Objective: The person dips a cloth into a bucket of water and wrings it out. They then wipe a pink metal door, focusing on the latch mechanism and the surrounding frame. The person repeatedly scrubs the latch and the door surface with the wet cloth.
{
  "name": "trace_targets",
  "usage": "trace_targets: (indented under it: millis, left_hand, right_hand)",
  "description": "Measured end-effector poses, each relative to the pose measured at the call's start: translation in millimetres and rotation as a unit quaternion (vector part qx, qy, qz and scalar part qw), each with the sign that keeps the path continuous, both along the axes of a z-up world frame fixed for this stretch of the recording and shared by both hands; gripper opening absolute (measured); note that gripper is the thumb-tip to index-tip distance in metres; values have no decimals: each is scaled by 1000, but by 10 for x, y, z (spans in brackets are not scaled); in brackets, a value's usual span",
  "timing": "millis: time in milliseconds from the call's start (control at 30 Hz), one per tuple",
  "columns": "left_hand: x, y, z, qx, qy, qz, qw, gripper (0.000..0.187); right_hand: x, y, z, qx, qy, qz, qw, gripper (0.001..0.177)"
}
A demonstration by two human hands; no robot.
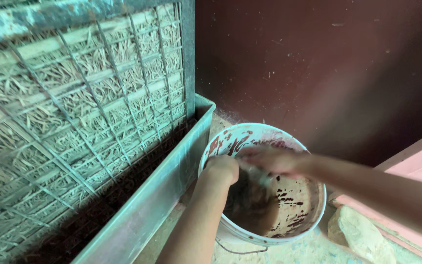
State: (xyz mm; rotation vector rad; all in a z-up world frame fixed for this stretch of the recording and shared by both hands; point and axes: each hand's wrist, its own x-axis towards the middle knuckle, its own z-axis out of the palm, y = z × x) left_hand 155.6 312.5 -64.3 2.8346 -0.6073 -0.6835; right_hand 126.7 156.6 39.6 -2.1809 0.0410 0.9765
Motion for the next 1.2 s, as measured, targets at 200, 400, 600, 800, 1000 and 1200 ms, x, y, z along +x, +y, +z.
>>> trace_targets:
  millis: [200, 400, 600, 800, 1000, 1200]
  left_hand:
    - [29, -43, 153, -28, 39, 69, 996, 35]
    - [-10, -3, 190, -18, 39, 44, 998, 37]
    - [163, -109, 180, -73, 83, 115, 987, 38]
    - [142, -15, 186, -161, 57, 130, 977, 42]
    - [-225, -84, 1068, -635, 301, 221, 677, 78]
    - [-518, -182, 965, -526, 280, 16, 803, 67]
  right_hand:
    - [-108, 424, -961, -142, 171, 136, 966, 53]
    - [75, 413, -1595, -146, 197, 243, 939, 50]
    - [-22, 343, -1346, -85, 191, 253, 945, 46]
    - [45, 87, -208, -24, 43, 78, 996, 47]
    - [-25, -176, 1225, 183, -98, -127, 970, 32]
    - [-258, -77, 2359, 300, -240, -168, 908, 22]
